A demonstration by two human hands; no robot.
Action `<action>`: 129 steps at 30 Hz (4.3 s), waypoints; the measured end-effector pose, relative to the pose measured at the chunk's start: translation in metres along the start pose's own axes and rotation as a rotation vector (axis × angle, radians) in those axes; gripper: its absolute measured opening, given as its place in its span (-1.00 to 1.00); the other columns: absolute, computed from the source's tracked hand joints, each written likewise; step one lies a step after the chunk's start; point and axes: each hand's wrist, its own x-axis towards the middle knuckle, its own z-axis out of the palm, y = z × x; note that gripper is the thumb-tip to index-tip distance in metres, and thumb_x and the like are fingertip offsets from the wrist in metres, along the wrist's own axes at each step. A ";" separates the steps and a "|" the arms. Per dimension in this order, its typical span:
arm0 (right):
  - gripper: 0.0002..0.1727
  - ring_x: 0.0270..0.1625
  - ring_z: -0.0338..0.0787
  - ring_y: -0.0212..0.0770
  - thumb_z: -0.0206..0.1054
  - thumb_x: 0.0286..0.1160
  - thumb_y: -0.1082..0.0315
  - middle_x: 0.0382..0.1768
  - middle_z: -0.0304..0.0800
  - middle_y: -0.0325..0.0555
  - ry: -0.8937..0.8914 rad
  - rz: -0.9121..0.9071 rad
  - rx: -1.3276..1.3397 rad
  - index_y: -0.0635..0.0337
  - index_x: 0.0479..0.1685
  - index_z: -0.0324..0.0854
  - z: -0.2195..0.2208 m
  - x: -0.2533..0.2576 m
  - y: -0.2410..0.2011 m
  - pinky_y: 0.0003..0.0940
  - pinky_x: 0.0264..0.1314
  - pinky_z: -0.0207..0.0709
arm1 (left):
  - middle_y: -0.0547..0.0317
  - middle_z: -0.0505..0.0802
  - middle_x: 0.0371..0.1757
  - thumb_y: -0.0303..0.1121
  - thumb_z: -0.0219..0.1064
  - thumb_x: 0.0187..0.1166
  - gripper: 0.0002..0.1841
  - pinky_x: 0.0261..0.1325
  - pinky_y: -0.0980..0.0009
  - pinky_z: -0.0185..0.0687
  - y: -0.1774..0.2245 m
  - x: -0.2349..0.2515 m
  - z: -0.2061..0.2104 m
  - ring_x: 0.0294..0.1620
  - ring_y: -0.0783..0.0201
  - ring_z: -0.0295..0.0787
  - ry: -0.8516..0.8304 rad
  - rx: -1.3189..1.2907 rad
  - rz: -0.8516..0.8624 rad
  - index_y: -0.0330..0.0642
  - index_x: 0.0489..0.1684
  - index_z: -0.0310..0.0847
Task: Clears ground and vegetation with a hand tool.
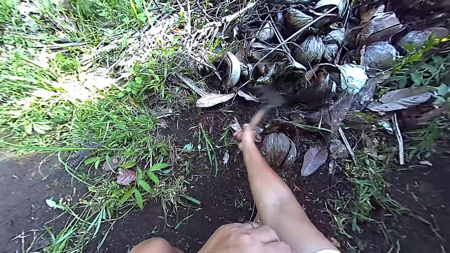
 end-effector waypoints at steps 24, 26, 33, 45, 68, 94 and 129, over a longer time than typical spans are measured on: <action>-0.53 -0.48 0.64 -0.26 -0.04 0.90 -0.02 -0.33 0.50 -0.15 0.204 -0.291 0.484 0.08 0.53 0.14 -0.001 -0.027 -0.048 -0.27 -0.36 0.69 | -0.05 0.88 -0.08 -0.39 0.14 0.75 -0.73 -0.02 0.10 0.71 0.011 -0.012 -0.001 -0.02 0.01 0.85 0.037 -0.007 0.062 -0.21 0.09 0.79; -0.47 -0.51 0.61 -0.25 -0.06 0.89 -0.05 -0.39 0.55 -0.09 0.094 -0.108 0.197 0.26 0.45 0.25 0.005 -0.021 0.002 -0.25 -0.38 0.65 | -0.03 0.88 -0.08 -0.38 0.13 0.75 -0.73 0.00 0.11 0.71 0.008 -0.008 0.001 -0.02 0.02 0.85 0.023 0.010 0.044 -0.19 0.08 0.79; -0.47 -0.55 0.64 -0.19 0.19 0.81 0.06 -0.39 0.62 -0.04 -0.345 0.297 -0.606 0.21 0.56 0.31 -0.095 -0.111 0.115 -0.23 -0.46 0.62 | -0.03 0.88 -0.08 -0.40 0.15 0.75 -0.76 0.00 0.11 0.72 0.006 -0.001 0.008 -0.03 0.04 0.86 0.011 0.035 0.069 -0.20 0.05 0.79; -0.77 -0.54 0.71 -0.34 -0.10 0.93 0.20 -0.49 0.60 -0.25 -0.024 -0.381 0.338 0.16 0.22 0.28 -0.073 -0.074 -0.040 -0.39 -0.42 0.73 | -0.04 0.88 -0.10 -0.42 0.15 0.74 -0.75 -0.01 0.14 0.72 0.013 -0.012 0.004 -0.05 0.05 0.86 0.029 0.042 0.085 -0.20 0.06 0.80; -0.58 -0.64 0.63 -0.30 -0.01 0.90 0.10 -0.52 0.60 -0.17 0.002 -0.178 -0.060 0.32 0.34 0.36 -0.117 -0.111 0.030 -0.34 -0.57 0.65 | 0.07 0.88 -0.13 -0.41 0.19 0.72 -0.78 -0.06 0.24 0.73 0.013 -0.008 0.011 -0.08 0.15 0.85 0.032 0.104 0.133 -0.16 0.04 0.79; -0.55 -0.57 0.69 -0.25 0.13 0.85 0.14 -0.47 0.64 -0.07 -0.053 -0.140 -0.263 0.35 0.42 0.38 -0.121 -0.096 0.029 -0.28 -0.46 0.71 | -0.02 0.87 -0.14 -0.41 0.15 0.74 -0.76 -0.07 0.14 0.70 0.034 -0.007 0.018 -0.08 0.04 0.84 0.016 0.076 0.124 -0.18 0.03 0.80; -0.49 -0.57 0.72 -0.19 -0.03 0.92 0.12 -0.47 0.56 -0.06 0.057 -0.279 0.192 0.29 0.59 0.06 0.034 -0.095 0.019 -0.20 -0.40 0.79 | -0.03 0.87 -0.12 -0.41 0.12 0.76 -0.74 -0.06 0.12 0.70 0.037 -0.019 0.005 -0.06 0.03 0.84 0.049 0.075 0.080 -0.19 0.05 0.79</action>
